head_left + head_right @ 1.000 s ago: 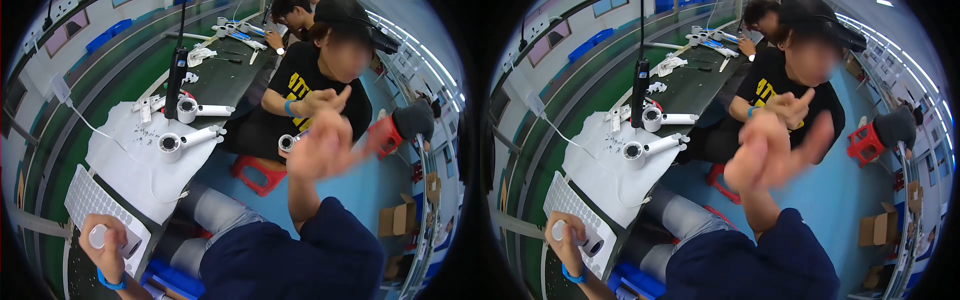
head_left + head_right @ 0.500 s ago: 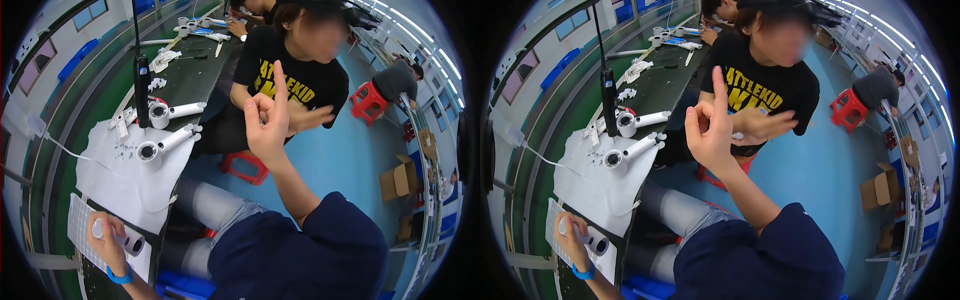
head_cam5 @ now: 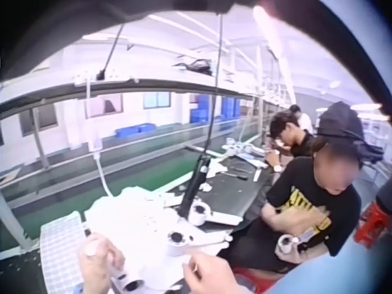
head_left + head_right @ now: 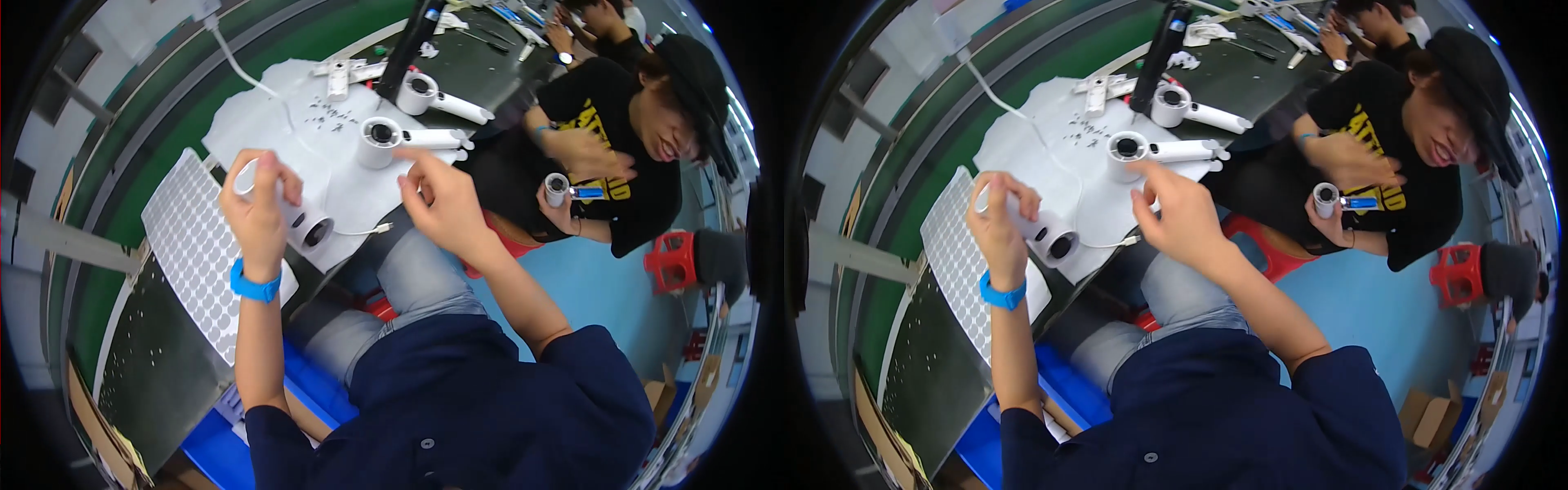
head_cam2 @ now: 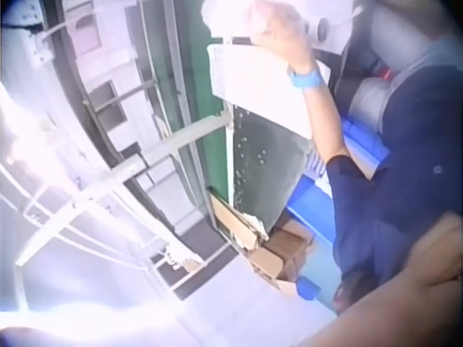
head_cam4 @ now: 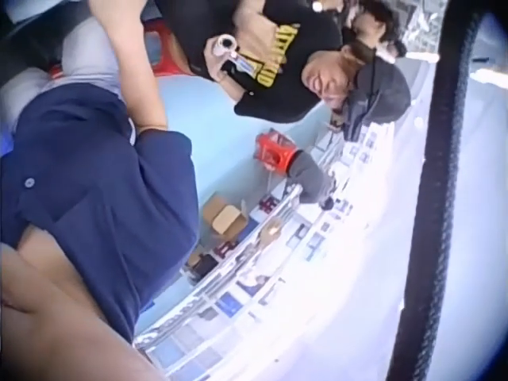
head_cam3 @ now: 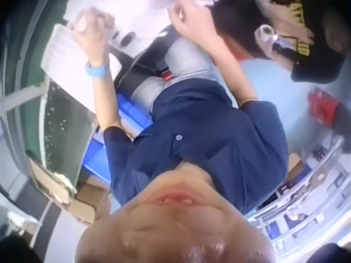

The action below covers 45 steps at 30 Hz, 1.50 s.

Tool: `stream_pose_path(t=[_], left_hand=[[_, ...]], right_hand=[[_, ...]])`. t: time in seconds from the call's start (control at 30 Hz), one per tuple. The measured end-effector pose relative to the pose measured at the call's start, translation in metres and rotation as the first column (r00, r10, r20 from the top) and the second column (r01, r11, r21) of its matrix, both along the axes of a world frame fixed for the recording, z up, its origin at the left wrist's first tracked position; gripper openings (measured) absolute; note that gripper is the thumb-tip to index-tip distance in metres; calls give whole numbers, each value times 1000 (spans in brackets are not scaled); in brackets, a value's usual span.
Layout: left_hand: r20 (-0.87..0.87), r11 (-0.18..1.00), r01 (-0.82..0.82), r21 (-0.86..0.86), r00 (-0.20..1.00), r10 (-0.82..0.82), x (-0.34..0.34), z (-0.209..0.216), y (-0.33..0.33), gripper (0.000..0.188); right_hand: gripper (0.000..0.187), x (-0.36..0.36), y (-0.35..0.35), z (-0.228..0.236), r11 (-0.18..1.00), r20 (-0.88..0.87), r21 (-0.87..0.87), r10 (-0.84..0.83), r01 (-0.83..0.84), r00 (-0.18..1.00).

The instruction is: Assembling handheld hair dryers by attaching components with an electric screwdriver and applying labels.

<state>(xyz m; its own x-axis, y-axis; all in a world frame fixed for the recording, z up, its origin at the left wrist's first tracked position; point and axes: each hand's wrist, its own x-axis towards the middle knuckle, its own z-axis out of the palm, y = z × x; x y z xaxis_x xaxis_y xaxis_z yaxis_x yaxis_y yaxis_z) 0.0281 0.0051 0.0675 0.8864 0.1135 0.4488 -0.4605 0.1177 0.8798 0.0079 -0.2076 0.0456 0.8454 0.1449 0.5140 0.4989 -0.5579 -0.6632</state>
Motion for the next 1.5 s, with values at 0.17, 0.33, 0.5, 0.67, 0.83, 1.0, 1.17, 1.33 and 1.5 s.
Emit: stream_pose_path(t=[0.17,0.33,0.5,0.67,0.83,1.0,1.17,1.33,1.5], left_hand=[[-43,1000,12,-28,999,-13,2,-9,-1,17],[-79,998,53,26,996,-51,1,-13,-3,14],[-103,979,110,169,990,-94,1,-13,0,15],[-95,967,240,92,968,-231,16,-13,11,41],[-211,977,211,-30,954,-213,28,-16,17,42],[-232,981,156,-116,956,-179,38,-23,21,44],[-149,897,258,-360,933,-328,44,-28,28,59],[-18,744,385,-546,883,-469,39,-39,52,62],[-141,847,197,-493,943,-301,35,-39,57,61]], right_hand=[[23,-4,21,-38,962,-109,-196,173,-192,979],[20,-1,14,-43,925,-135,-262,247,-275,960],[7,7,8,-42,960,-234,44,280,-277,931],[14,13,3,-20,781,-408,595,495,-188,767],[20,21,9,-22,353,-261,933,799,-71,543],[35,18,21,-17,219,-155,968,910,-127,385],[26,1,35,-22,274,-251,899,962,-342,111],[14,8,57,-11,338,-198,902,876,-267,440],[12,50,81,-16,389,-137,871,778,-299,613]])
